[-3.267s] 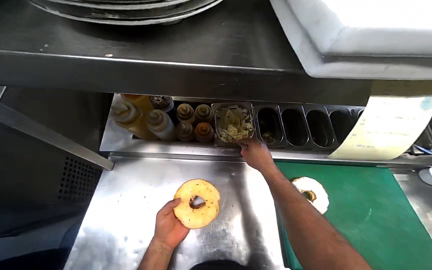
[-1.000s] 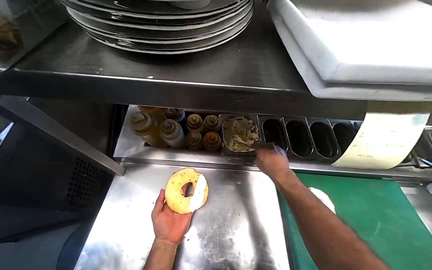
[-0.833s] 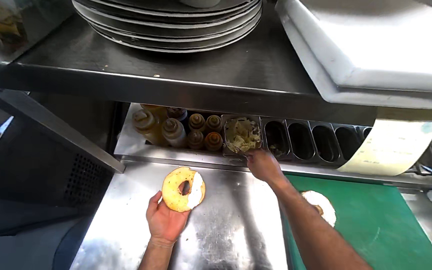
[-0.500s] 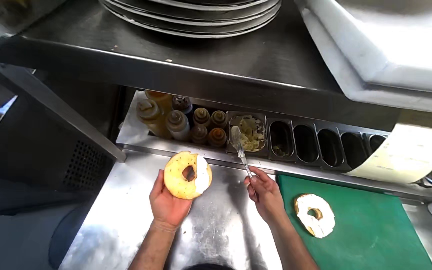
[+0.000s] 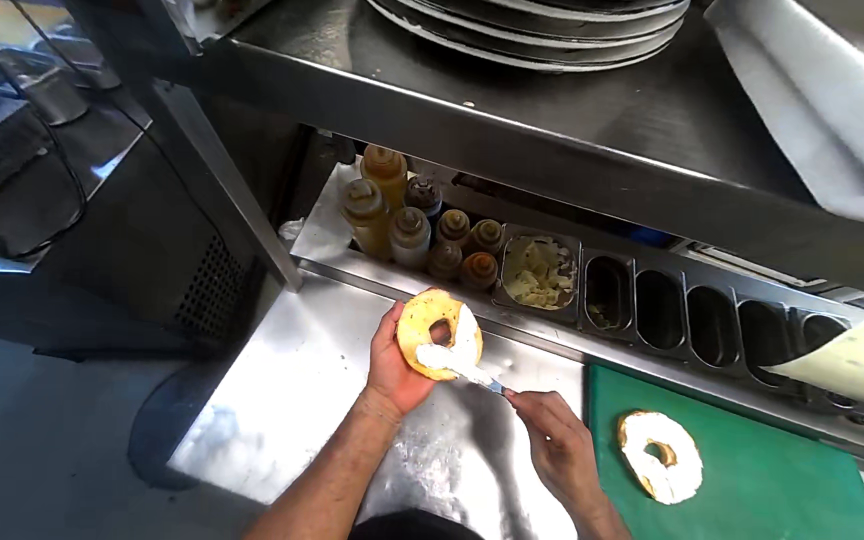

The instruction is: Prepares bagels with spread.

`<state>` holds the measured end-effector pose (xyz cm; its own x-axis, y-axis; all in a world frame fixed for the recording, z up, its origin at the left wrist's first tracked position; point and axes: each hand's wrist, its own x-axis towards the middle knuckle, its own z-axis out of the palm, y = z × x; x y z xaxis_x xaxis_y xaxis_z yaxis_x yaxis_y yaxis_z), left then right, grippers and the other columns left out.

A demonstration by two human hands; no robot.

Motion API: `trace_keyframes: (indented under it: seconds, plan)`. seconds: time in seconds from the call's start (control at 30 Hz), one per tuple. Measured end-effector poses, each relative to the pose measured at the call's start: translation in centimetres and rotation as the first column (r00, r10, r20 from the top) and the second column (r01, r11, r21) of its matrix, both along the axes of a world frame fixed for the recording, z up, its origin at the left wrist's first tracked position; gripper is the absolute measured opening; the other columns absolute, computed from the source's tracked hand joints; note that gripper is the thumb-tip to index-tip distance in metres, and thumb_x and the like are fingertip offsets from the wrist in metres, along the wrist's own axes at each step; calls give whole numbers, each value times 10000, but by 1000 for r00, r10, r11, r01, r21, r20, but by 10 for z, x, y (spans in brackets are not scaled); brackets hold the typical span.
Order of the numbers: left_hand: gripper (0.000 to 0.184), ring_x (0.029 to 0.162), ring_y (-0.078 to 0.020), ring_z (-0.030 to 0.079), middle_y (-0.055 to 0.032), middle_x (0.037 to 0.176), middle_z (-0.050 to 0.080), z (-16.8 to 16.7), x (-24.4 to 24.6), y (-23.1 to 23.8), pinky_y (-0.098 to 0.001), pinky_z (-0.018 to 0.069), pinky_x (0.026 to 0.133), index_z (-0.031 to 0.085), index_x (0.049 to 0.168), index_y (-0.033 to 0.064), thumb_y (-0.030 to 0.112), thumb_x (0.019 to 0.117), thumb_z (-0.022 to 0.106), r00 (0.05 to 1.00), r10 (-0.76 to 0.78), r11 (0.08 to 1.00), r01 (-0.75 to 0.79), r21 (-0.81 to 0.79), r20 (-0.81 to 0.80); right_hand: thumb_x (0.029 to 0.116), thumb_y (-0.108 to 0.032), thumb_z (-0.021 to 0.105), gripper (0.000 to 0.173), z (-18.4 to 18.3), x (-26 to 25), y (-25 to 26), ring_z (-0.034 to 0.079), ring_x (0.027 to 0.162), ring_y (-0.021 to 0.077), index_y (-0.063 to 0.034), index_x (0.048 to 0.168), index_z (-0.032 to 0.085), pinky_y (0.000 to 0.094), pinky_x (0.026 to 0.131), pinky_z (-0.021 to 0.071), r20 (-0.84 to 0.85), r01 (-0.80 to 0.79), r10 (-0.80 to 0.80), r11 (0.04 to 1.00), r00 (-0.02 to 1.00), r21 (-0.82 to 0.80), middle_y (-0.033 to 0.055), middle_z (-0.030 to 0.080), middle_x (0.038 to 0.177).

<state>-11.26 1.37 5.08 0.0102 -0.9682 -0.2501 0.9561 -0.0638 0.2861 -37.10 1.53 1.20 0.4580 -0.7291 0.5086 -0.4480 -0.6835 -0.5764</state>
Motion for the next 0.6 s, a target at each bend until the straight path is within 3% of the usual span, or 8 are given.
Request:
trace_keyframes:
  seconds: [0.2,0.3,0.37,0.43,0.6]
  plan:
    - [635,1224,-326,628,-155,1350,628,-3,15,2,-544,528,1005,537,1420,170,629,1004,396,985,171,985,-171,-8,-22,1039,-123,464,365,8,-49,4,650,937,122,-259,1241,736,285,832,541,-156,72,-87,992,984,-101,7,707,988]
    - [679,1313,-370,559,-150,1440,565,-14,20,3,-630,461,1057,498,1462,204,645,947,466,980,192,976,-196,-95,-54,1046,-172,514,294,15,-45,16,676,905,70,-191,1208,759,230,826,567,-48,151,-149,988,988,38,18,732,972]
    - [744,1309,-395,556,-140,1464,549,-19,13,2,-676,476,1007,474,1494,252,747,944,394,988,153,985,-153,-83,-10,1028,-135,549,278,24,-21,29,674,842,34,-121,1216,752,183,768,574,59,139,-155,967,986,211,20,734,968]
    - [762,1293,-365,573,-106,1453,556,-17,1,0,-651,509,981,453,1506,289,795,953,318,985,153,988,-149,-50,76,1001,-69,549,302,28,4,42,674,819,34,-79,1240,735,178,729,576,117,119,-171,926,978,359,26,736,976]
    - [622,1277,-232,582,-45,1430,562,-18,-22,-7,-484,526,1024,364,1560,297,644,1045,329,908,306,952,-295,-82,287,995,-54,557,329,23,31,67,679,830,53,-93,1278,720,200,739,582,104,158,-239,854,965,495,25,737,994]
